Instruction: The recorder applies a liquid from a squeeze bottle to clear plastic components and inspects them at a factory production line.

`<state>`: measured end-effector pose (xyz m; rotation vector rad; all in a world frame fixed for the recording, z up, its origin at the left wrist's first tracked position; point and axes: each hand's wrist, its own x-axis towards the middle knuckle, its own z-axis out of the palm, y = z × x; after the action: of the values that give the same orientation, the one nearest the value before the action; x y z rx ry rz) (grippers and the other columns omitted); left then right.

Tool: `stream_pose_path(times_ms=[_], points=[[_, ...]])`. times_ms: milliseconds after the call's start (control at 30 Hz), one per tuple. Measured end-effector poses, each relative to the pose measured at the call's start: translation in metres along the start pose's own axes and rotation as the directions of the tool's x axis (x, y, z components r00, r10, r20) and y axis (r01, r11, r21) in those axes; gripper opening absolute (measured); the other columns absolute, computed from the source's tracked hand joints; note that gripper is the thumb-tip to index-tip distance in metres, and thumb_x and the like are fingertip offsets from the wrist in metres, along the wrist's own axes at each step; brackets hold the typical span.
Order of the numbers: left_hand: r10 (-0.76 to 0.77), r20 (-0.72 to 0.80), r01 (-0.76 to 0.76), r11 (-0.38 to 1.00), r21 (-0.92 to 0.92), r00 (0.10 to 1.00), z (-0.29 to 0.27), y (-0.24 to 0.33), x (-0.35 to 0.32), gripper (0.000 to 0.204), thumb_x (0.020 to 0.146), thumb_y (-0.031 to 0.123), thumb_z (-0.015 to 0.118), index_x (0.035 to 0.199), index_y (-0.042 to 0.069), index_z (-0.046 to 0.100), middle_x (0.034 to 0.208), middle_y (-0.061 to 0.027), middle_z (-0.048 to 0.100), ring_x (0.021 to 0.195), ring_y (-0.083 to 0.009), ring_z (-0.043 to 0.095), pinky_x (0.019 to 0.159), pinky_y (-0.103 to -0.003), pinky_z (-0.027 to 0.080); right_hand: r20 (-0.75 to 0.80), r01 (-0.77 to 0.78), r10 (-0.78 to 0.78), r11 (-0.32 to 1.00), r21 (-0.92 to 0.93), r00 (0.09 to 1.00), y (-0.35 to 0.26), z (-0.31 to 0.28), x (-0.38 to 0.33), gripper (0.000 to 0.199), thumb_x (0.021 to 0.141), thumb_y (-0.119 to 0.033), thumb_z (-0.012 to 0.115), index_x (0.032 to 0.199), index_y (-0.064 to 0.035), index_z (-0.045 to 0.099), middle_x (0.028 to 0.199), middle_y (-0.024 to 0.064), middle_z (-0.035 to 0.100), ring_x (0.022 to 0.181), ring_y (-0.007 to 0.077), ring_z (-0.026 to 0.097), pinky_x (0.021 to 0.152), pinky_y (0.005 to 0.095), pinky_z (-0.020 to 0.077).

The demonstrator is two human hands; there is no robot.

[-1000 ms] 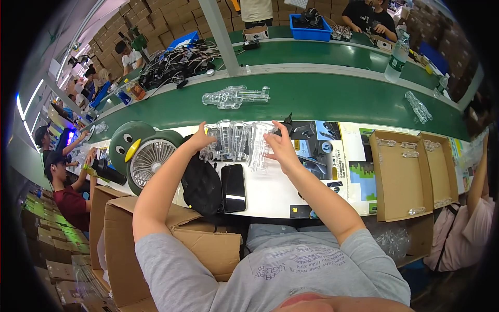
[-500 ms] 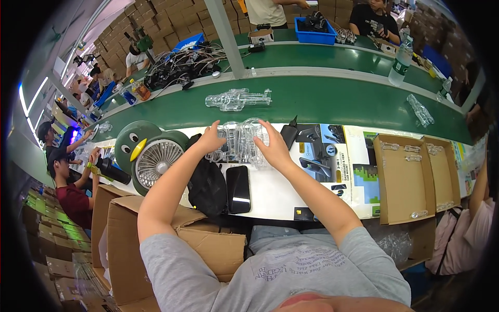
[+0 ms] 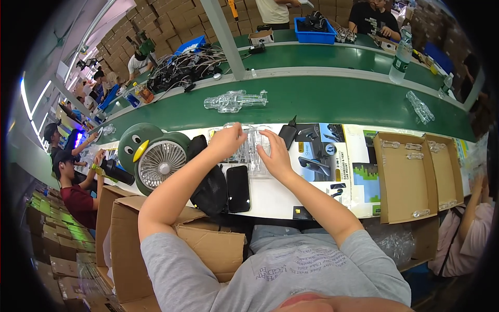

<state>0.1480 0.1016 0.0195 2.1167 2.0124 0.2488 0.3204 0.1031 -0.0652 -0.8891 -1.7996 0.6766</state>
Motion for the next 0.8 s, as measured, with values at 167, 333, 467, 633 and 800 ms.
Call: stream_pose_path(times_ms=[167, 333, 467, 633, 800], points=[[-0.013, -0.026, 0.016, 0.992, 0.129, 1.0, 0.014, 0.022, -0.005, 0.058, 0.079, 0.049, 0.056, 0.097, -0.004, 0.04, 0.07, -0.0203, 0.06, 0.067, -0.0389, 0.061, 0.062, -0.045, 0.048, -0.05, -0.024, 0.023, 1.0, -0.011, 0.998, 0.008, -0.003, -0.007, 0.037, 0.08, -0.017, 0.057, 0.113, -0.0065, 0.047, 0.114, 0.0129, 0.05, 0.104, 0.0276, 0.048, 0.086, 0.0363, 0.0394], [-0.193, 0.039, 0.197, 0.954, -0.225, 0.98, 0.032, 0.006, -0.005, 0.063, 0.073, 0.048, 0.065, 0.096, -0.003, 0.036, 0.066, -0.015, 0.058, 0.056, -0.0264, 0.06, 0.05, -0.036, 0.048, 0.119, -0.197, 0.177, 0.962, 0.188, 0.977, -0.002, -0.014, -0.008, 0.034, 0.079, -0.011, 0.055, 0.111, -0.006, 0.047, 0.108, 0.0123, 0.055, 0.09, 0.0218, 0.057, 0.073, 0.0309, 0.0471], [-0.267, 0.072, 0.273, 0.868, -0.415, 0.961, 0.031, 0.014, -0.014, 0.063, 0.069, 0.039, 0.074, 0.094, -0.001, 0.033, 0.063, -0.0108, 0.055, 0.051, -0.014, 0.055, 0.042, -0.026, 0.046, 0.15, -0.191, 0.156, 0.947, 0.257, 0.976, -0.009, -0.018, -0.012, 0.035, 0.079, -0.006, 0.052, 0.113, -0.005, 0.045, 0.104, 0.0119, 0.057, 0.083, 0.0205, 0.06, 0.07, 0.0286, 0.0499], [-0.284, 0.021, 0.245, 0.786, -0.567, 0.959, 0.029, 0.025, -0.019, 0.063, 0.069, 0.032, 0.075, 0.097, -0.001, 0.029, 0.069, -0.011, 0.056, 0.053, -0.0132, 0.054, 0.043, -0.026, 0.047, 0.114, -0.18, 0.143, 0.875, 0.45, 0.983, -0.022, -0.022, -0.013, 0.035, 0.077, -0.003, 0.051, 0.112, -0.0049, 0.045, 0.101, 0.0126, 0.058, 0.084, 0.0205, 0.06, 0.07, 0.0296, 0.0505], [-0.312, 0.008, 0.241, 0.717, -0.654, 0.95, -0.001, 0.034, -0.027, 0.057, 0.075, 0.023, 0.07, 0.112, 0.004, 0.03, 0.087, -0.0101, 0.057, 0.078, -0.0169, 0.059, 0.058, -0.027, 0.05, 0.065, -0.067, 0.042, 0.892, 0.448, 0.997, -0.023, -0.048, 0.005, 0.031, 0.079, -0.002, 0.051, 0.11, -0.0048, 0.049, 0.098, 0.0077, 0.059, 0.094, 0.0154, 0.057, 0.074, 0.0279, 0.0488]])
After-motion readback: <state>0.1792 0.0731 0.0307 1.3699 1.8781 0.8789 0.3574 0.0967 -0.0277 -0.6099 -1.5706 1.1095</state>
